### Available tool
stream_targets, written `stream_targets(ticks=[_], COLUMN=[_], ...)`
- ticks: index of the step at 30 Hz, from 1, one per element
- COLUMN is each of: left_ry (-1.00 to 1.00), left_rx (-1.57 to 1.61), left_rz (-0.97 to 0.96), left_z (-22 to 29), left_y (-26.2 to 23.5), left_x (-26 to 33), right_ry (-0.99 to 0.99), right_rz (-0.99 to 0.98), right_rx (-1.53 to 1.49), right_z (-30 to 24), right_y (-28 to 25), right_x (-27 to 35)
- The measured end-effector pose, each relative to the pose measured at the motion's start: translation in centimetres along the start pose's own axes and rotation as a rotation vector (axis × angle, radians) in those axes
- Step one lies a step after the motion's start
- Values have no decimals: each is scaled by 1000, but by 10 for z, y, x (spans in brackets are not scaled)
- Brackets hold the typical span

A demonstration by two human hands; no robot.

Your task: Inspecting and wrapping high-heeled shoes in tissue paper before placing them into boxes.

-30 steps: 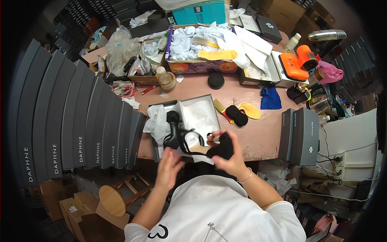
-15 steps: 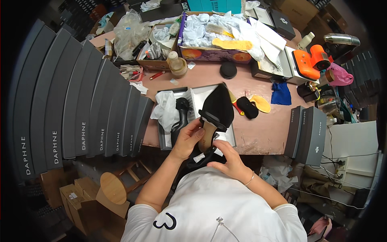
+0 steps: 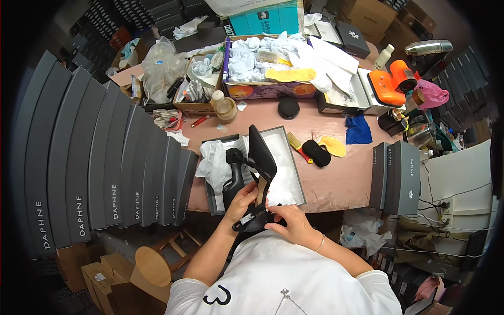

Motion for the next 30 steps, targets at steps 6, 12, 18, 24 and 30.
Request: stream_targets(ticks=[6, 12, 18, 24, 30], left_ry=[-47, -140, 25, -175, -225], left_rx=[-27, 10, -250, -170, -449], left_rz=[39, 145, 98, -21, -65], left_z=[-15, -34, -29, -49, -32], left_y=[-15, -29, -24, 5, 34], left_x=[4, 16, 10, 16, 20], right_ry=[72, 138, 286, 129, 287], right_rz=[-82, -168, -32, 2, -178], right_rx=[-53, -70, -251, -452, -1151], right_z=[17, 27, 54, 49, 67], right_y=[10, 18, -4, -52, -48], right_x=[-2, 2, 7, -31, -51])
Point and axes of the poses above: each hand's wrist, its own x-axis away from the middle knuckle, its own y-axis out of the palm, z = x × y, the point moved 10 cm from there along -x, towards the middle knuckle, and after that the axes turned 12 degrees about y, right-handed, at the moved point
